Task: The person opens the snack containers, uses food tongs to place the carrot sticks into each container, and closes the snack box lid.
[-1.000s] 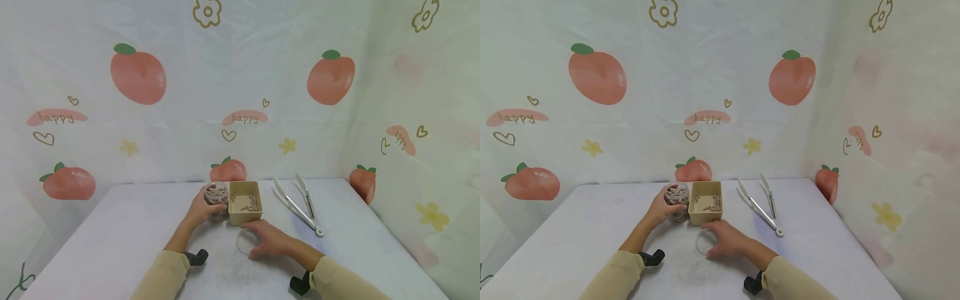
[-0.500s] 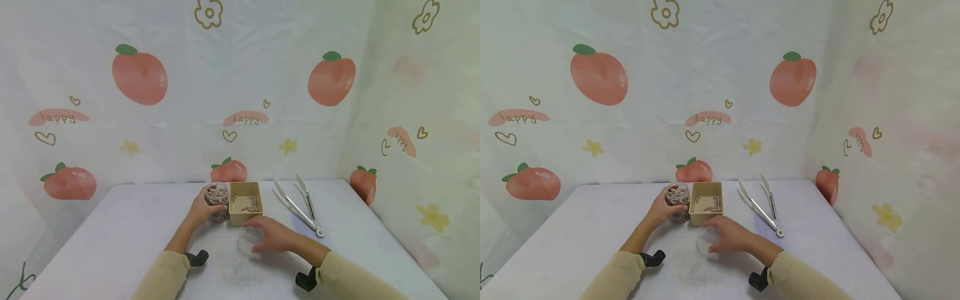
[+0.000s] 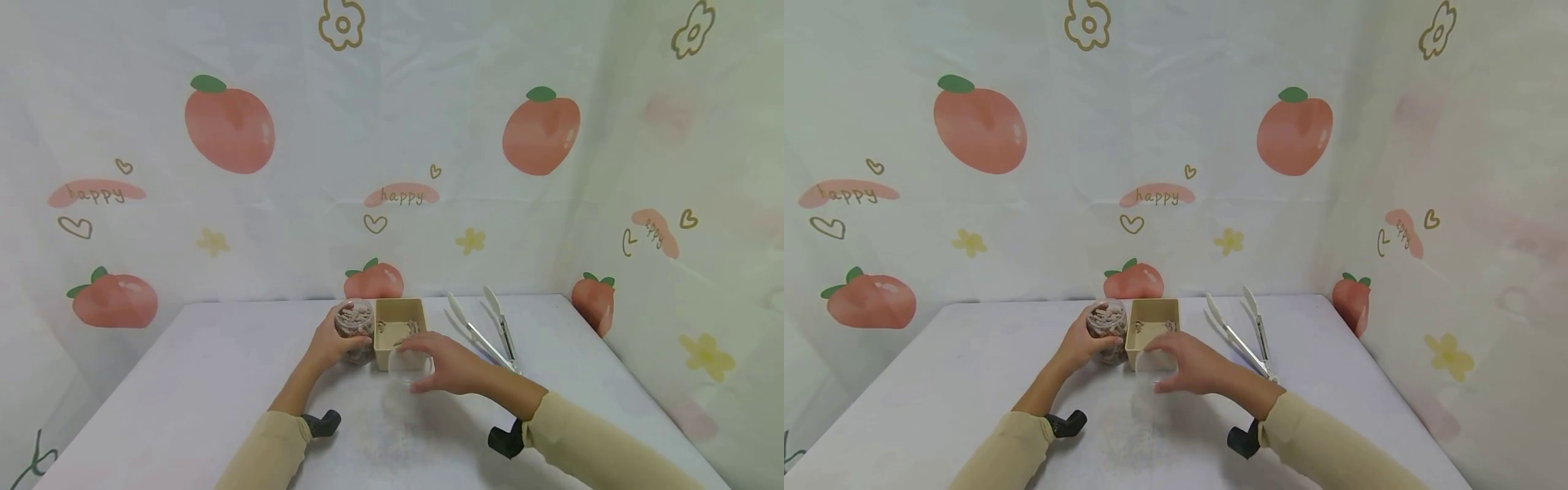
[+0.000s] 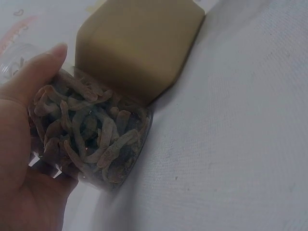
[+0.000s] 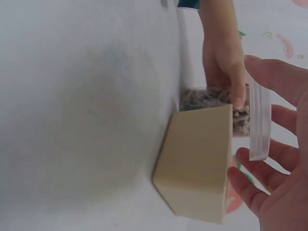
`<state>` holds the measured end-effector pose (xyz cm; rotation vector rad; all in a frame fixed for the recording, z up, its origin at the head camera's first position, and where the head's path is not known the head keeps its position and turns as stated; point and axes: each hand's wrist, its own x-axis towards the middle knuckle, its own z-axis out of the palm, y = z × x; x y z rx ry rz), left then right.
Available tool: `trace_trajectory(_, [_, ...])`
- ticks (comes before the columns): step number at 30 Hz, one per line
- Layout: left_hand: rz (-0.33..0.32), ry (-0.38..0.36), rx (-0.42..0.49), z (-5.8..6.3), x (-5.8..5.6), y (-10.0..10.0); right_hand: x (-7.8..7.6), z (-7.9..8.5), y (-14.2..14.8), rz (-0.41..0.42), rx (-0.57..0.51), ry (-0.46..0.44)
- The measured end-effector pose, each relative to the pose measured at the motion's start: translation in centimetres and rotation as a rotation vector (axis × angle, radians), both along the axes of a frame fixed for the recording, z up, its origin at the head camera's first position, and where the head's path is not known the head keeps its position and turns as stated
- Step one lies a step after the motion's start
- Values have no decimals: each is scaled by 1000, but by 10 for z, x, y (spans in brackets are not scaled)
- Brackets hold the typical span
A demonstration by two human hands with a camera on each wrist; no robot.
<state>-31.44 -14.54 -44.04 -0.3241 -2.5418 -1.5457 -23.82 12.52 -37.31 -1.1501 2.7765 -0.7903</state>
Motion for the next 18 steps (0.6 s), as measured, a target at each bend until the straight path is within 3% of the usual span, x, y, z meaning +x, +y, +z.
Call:
trace_trajectory(9, [2, -1, -5, -2, -1, -1, -11, 10, 0, -24, -96, 38])
trace_trajectory(18, [-3, -8, 4, -1, 1, 0, -28, 13, -10, -117, -101, -17])
